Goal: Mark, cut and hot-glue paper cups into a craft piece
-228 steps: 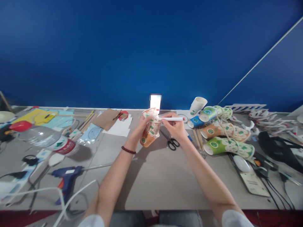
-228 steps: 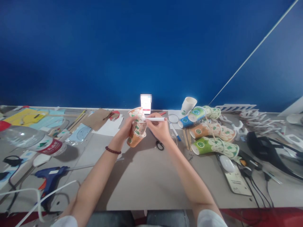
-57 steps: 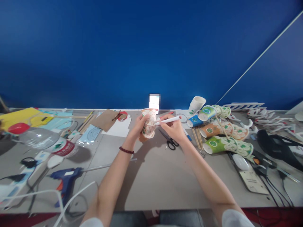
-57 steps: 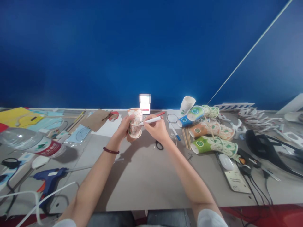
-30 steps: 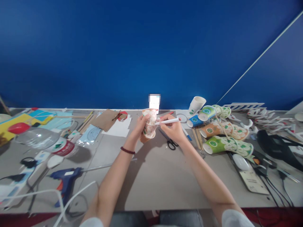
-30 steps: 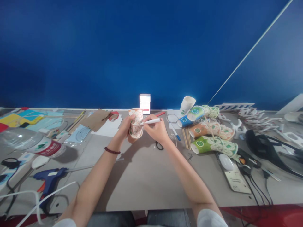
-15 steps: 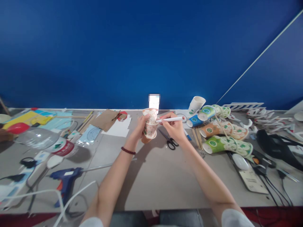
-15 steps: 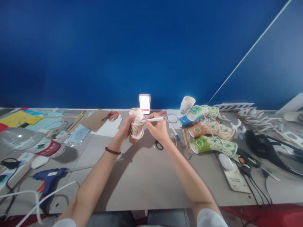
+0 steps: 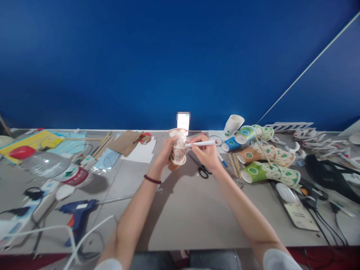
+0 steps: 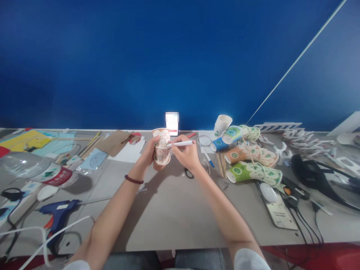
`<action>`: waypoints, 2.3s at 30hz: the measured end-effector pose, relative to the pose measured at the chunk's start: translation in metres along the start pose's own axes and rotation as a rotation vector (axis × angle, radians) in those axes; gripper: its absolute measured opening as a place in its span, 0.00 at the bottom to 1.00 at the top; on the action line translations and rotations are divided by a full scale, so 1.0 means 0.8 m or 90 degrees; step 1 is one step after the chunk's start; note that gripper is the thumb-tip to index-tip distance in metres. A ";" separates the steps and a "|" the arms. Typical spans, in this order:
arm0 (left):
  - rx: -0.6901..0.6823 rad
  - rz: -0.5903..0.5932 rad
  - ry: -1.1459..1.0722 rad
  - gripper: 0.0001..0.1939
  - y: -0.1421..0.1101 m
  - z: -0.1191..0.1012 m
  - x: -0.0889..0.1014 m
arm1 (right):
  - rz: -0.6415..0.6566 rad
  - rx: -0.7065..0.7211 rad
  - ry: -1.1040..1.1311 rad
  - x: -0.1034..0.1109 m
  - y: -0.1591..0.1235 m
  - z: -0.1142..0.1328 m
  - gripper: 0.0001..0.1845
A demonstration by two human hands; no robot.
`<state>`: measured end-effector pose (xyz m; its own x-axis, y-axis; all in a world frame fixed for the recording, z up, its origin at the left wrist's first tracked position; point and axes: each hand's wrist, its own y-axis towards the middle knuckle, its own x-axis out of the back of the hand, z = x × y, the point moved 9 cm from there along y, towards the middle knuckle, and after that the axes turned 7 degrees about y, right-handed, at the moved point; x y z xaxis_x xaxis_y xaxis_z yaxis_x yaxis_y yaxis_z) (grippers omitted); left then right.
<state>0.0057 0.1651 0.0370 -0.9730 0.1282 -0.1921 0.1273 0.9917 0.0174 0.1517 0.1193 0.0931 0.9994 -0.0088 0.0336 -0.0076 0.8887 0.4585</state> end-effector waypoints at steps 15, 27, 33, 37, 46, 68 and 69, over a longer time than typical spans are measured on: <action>-0.009 -0.012 0.005 0.22 -0.003 -0.004 0.003 | 0.008 -0.006 -0.003 0.000 0.001 -0.001 0.02; -0.039 -0.011 0.047 0.22 -0.001 -0.004 0.001 | 0.005 0.026 -0.026 -0.002 0.000 0.007 0.05; -0.033 -0.010 0.064 0.22 0.001 0.001 0.005 | 0.007 0.032 -0.040 -0.003 -0.001 0.009 0.05; -0.050 0.006 0.066 0.23 0.005 0.002 0.004 | 0.008 0.035 -0.044 -0.003 -0.001 0.007 0.05; -0.039 -0.002 0.074 0.23 0.002 -0.004 0.002 | 0.003 0.045 -0.057 -0.002 -0.002 0.006 0.02; -0.040 -0.002 0.062 0.22 0.001 -0.004 0.004 | -0.023 0.046 -0.017 0.001 -0.002 0.006 0.05; -0.044 -0.001 0.064 0.22 0.002 -0.004 0.003 | -0.023 0.047 -0.021 0.001 -0.002 0.006 0.05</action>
<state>0.0026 0.1667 0.0398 -0.9880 0.1235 -0.0927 0.1156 0.9895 0.0862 0.1520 0.1157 0.0969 0.9974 -0.0562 0.0444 0.0246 0.8512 0.5243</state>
